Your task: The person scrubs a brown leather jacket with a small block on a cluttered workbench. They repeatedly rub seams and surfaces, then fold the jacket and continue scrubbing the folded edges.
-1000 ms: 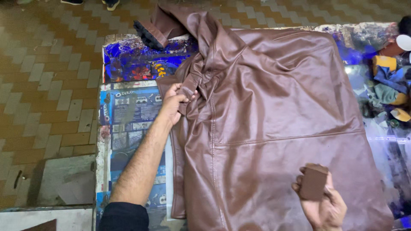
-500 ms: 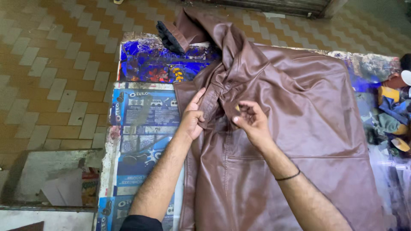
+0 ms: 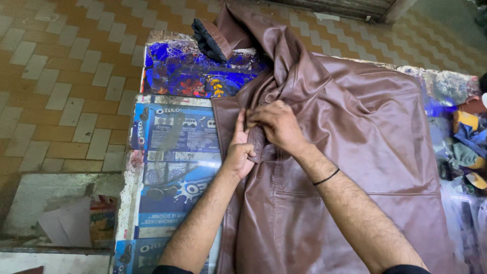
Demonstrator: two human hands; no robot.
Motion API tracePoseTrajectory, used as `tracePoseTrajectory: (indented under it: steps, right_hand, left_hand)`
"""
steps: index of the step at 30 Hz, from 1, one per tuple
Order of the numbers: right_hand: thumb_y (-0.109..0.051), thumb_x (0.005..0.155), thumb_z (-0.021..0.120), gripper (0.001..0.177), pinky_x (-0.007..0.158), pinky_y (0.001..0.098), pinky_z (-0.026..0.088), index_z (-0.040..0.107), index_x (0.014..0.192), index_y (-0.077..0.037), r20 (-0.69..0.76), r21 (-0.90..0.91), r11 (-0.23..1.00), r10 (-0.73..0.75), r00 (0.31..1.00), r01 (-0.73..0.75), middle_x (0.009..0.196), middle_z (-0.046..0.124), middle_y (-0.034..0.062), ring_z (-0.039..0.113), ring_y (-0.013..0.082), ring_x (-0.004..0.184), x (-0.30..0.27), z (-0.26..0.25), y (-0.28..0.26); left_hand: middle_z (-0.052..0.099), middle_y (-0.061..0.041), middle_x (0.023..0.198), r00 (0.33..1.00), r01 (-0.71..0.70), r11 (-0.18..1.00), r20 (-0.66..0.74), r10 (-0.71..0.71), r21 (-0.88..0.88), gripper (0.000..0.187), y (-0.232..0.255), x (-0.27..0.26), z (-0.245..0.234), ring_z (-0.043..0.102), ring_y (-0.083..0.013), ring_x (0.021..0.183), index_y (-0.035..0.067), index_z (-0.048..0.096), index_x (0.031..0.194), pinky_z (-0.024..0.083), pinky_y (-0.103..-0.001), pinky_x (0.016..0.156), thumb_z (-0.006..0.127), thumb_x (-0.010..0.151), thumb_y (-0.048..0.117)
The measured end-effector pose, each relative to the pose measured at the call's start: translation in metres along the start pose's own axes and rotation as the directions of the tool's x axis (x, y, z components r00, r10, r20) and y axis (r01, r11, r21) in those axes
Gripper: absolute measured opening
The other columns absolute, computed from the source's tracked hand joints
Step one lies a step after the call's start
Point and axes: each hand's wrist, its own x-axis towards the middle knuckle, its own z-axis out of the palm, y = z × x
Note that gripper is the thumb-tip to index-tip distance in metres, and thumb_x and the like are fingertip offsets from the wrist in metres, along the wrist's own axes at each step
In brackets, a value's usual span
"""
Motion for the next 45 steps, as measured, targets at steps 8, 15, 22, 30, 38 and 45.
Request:
tracePoseTrajectory:
  steps: [8,15,22,30,38,45]
  right_hand:
    - [0.001,0.079,0.073,0.025,0.088,0.0396,0.048,0.076,0.101,-0.011,-0.02,0.014,0.987,0.158,0.987,-0.157,0.108,0.075,0.0049,0.065,0.0274,0.102,-0.016,-0.007,-0.002]
    - [0.004,0.076,0.072,0.031,0.093,0.0389,0.049,0.075,0.103,-0.011,-0.004,0.177,0.976,0.131,0.991,-0.128,0.114,0.073,0.0043,0.065,0.0254,0.106,-0.058,0.003,-0.02]
    - [-0.003,0.085,0.074,0.023,0.084,0.0409,0.046,0.076,0.105,-0.013,-0.251,-0.061,0.956,0.265,0.931,-0.288,0.109,0.071,0.0005,0.063,0.0261,0.1,-0.032,0.011,-0.013]
    - [-0.014,0.086,0.072,0.023,0.081,0.0458,0.05,0.076,0.109,-0.014,-0.203,-0.138,0.922,0.332,0.921,-0.363,0.1,0.069,0.0075,0.064,0.0317,0.095,-0.02,0.016,-0.023]
    - [-0.007,0.088,0.075,0.024,0.074,0.033,0.055,0.072,0.112,-0.008,-0.233,0.309,0.673,0.739,0.632,-0.672,0.098,0.07,0.007,0.066,0.0176,0.082,-0.068,0.005,-0.031]
    - [-0.001,0.091,0.072,0.041,0.091,0.0275,0.052,0.06,0.129,-0.003,-0.248,0.545,0.715,0.637,0.73,-0.439,0.12,0.069,0.0039,0.064,0.0108,0.106,-0.064,-0.004,-0.001]
  left_hand:
    - [0.026,-0.016,0.169,0.998,0.028,0.996,-0.047,-0.032,-0.08,0.124,0.004,-0.004,0.0,0.043,-0.027,0.143,0.031,0.003,0.167,0.05,-0.025,0.101,0.042,0.059,-0.017]
    - [0.031,-0.018,0.168,0.999,0.037,0.997,0.031,-0.035,-0.062,0.124,0.013,-0.01,0.0,0.047,-0.0285,0.141,0.03,0.005,0.169,0.048,-0.026,0.1,0.042,0.06,-0.017]
    - [0.031,-0.019,0.167,0.999,0.037,0.997,-0.001,-0.037,-0.061,0.124,0.015,-0.011,0.003,0.049,-0.027,0.141,0.031,0.006,0.168,0.05,-0.025,0.098,0.043,0.06,-0.017]
    - [0.028,-0.017,0.168,0.997,0.075,0.997,-0.013,-0.075,-0.037,0.125,0.012,-0.012,0.002,0.044,-0.0258,0.144,0.032,0.006,0.167,0.05,-0.024,0.101,0.042,0.058,-0.019]
    - [0.036,-0.019,0.166,0.994,0.086,0.996,0.069,-0.086,0.0,0.122,0.02,0.0,-0.003,0.046,-0.0269,0.147,0.027,0.012,0.169,0.044,-0.028,0.11,0.043,0.059,-0.015]
    - [0.051,-0.022,0.148,0.981,0.188,0.977,-0.03,-0.192,-0.105,0.108,0.026,0.02,-0.007,0.058,-0.0302,0.128,0.021,0.023,0.168,0.048,-0.038,0.11,0.049,0.068,-0.011]
